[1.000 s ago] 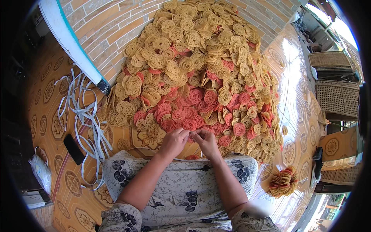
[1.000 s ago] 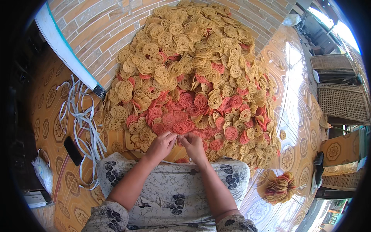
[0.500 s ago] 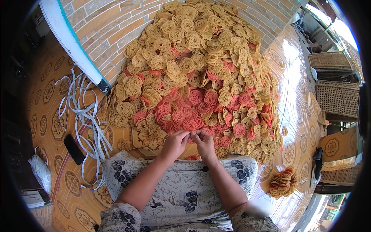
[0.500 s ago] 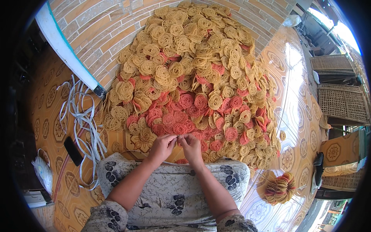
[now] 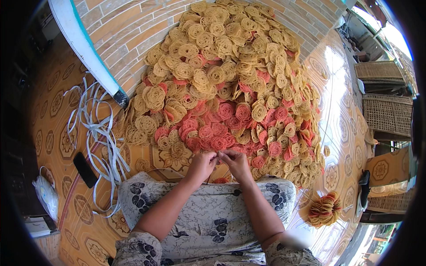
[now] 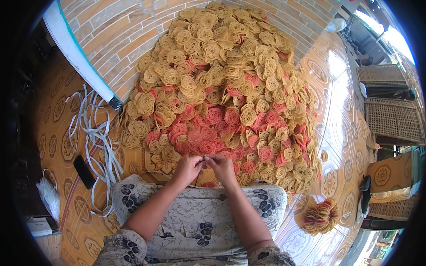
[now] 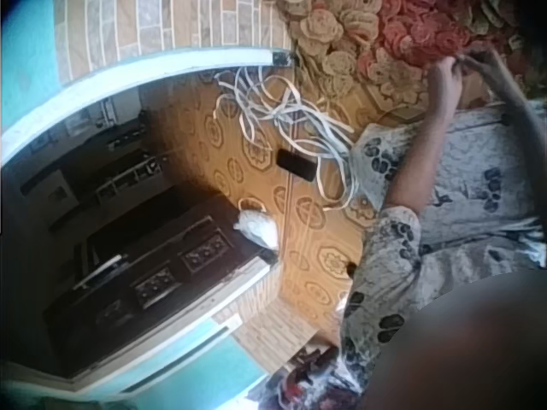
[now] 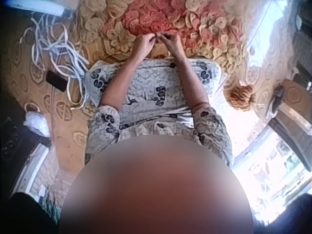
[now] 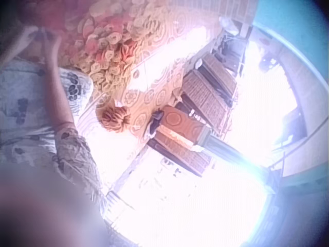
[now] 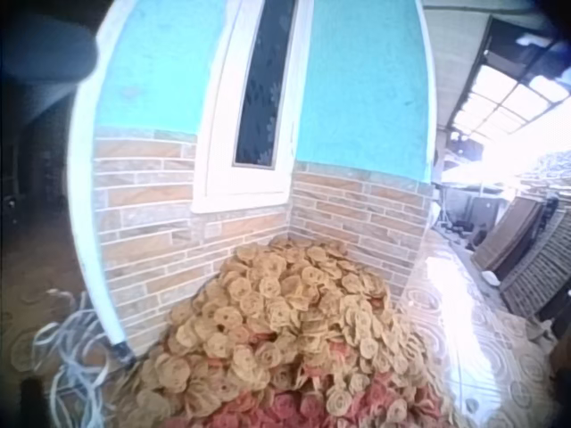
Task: The person sits on the floor and assembles small coiled decorative items by threading a white ribbon through them and tying it. They handle the coiled items one at a time, pick up ribbons, and place the finished units aside.
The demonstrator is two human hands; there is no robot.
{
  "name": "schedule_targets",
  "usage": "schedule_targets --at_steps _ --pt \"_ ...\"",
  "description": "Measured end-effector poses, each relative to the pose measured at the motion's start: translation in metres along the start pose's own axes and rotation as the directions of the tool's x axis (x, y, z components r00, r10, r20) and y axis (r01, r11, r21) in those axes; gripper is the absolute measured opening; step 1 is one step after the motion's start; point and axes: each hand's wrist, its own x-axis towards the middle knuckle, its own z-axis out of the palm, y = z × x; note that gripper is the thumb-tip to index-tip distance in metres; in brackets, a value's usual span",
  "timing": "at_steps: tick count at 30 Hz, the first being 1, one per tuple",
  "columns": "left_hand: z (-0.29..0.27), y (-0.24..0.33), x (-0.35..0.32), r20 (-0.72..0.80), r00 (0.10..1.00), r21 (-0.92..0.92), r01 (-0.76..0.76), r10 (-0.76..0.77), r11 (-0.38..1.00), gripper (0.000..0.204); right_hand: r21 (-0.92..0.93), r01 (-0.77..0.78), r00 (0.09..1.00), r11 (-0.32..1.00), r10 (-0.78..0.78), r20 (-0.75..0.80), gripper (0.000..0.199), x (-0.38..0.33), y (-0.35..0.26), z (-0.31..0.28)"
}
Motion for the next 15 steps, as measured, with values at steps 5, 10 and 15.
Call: schedule_targets --at_steps 5,10,15 --pt "-0.003 0.003 0.003 0.051 0.994 -0.169 0.099 -0.092 0.981 0.012 0.042 0.017 1.0 0.999 -0.017 0.009 0.02 0.004 0.0 -0.007" --pt "-0.007 0.002 0.011 -0.125 0.988 -0.203 -0.117 0.093 0.972 0.021 0.176 -0.035 0.993 0.984 0.015 0.114 0.016 0.005 0.0 -0.012" --pt "-0.009 0.004 0.011 -0.109 0.969 -0.179 -0.239 0.223 0.954 0.022 0.086 0.011 0.975 0.996 -0.03 0.218 0.016 0.004 0.0 -0.014"
